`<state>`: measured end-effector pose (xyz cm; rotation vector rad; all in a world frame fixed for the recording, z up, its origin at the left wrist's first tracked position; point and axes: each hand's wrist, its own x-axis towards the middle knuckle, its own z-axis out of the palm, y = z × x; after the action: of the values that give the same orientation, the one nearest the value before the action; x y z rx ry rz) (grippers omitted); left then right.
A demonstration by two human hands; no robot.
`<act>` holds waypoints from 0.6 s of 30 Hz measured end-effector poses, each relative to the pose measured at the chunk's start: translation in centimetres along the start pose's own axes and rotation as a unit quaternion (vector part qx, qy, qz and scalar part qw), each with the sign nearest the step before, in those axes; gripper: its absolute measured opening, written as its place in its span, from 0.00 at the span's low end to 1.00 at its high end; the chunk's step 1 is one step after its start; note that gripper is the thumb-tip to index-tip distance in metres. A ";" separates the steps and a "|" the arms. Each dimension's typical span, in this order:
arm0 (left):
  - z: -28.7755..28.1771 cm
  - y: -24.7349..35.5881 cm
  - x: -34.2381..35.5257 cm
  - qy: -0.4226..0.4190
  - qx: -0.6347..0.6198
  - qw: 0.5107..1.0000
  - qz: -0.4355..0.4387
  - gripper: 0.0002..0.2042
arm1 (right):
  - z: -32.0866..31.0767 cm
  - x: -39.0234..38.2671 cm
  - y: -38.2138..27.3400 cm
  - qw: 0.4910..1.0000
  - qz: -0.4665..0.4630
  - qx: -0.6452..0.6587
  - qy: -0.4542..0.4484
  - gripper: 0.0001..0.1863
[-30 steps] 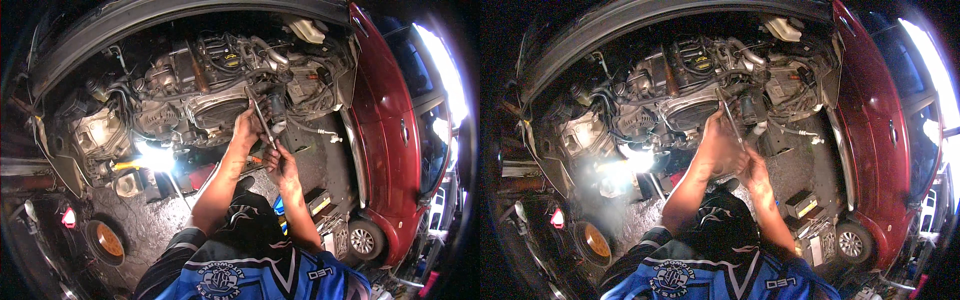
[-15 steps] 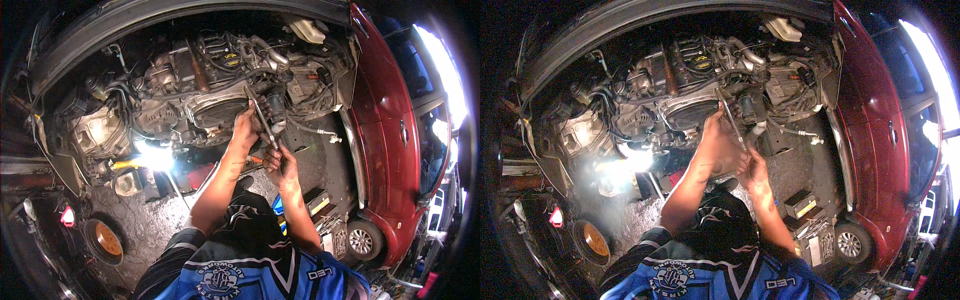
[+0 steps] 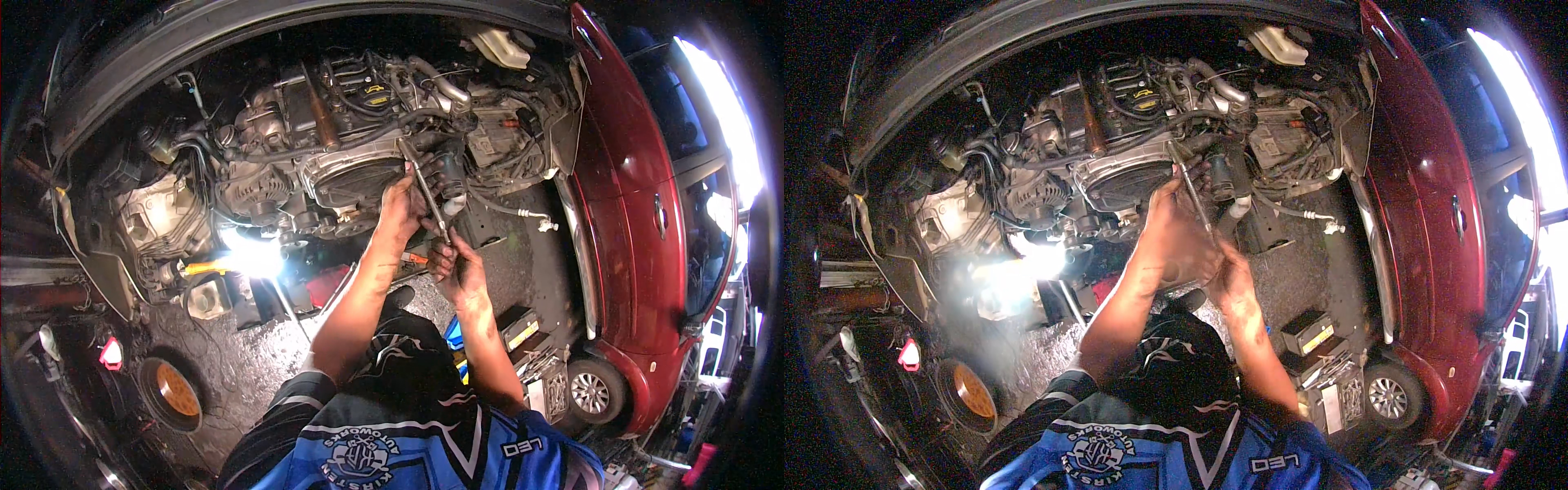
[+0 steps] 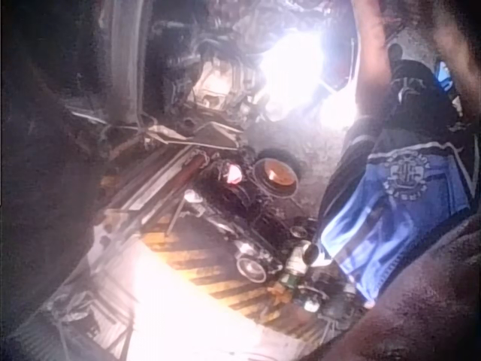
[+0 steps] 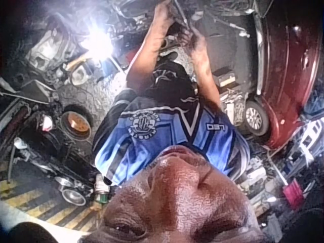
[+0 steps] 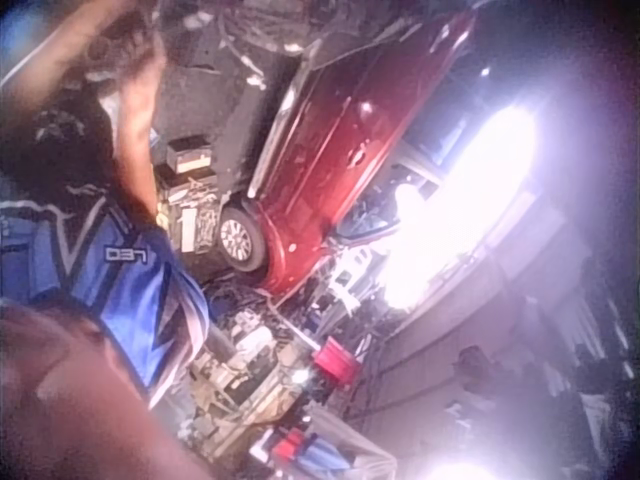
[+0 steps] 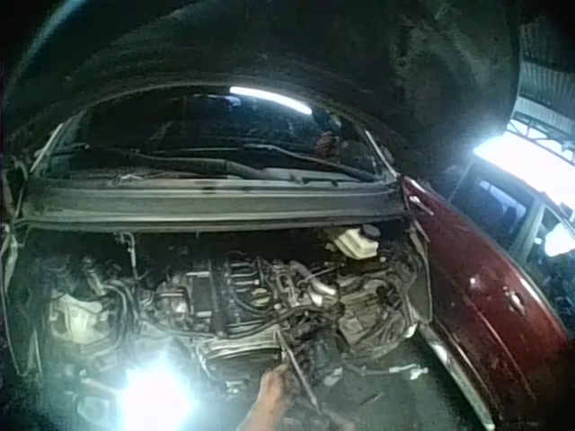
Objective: The person uses a wrench to turn bolts on a vehicle engine. They use a handheld light to illuminate the workspace and handle engine components including a pipe and bolts.
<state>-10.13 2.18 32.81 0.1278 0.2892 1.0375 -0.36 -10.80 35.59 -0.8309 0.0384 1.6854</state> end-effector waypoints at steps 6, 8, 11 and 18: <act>-1.1 0.2 0.6 0.198 0.138 0.970 0.041 0.29 | 3.4 -0.8 1.5 0.684 -0.312 -0.645 0.137 0.20; -0.1 0.8 0.5 0.150 0.311 0.932 0.109 0.28 | 2.8 -0.2 1.8 0.796 -0.331 -0.496 0.108 0.19; 1.7 0.7 -1.0 0.123 0.253 0.950 0.136 0.22 | 1.3 0.1 0.7 0.993 -0.083 -0.064 -0.054 0.19; -0.1 0.2 -1.1 0.043 0.332 0.928 0.164 0.20 | -0.5 0.7 1.1 0.800 -0.252 -0.534 0.108 0.15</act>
<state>-10.88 1.34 33.00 0.7660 0.7125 1.2442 -1.16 -10.78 34.43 -1.6785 -0.9839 0.9852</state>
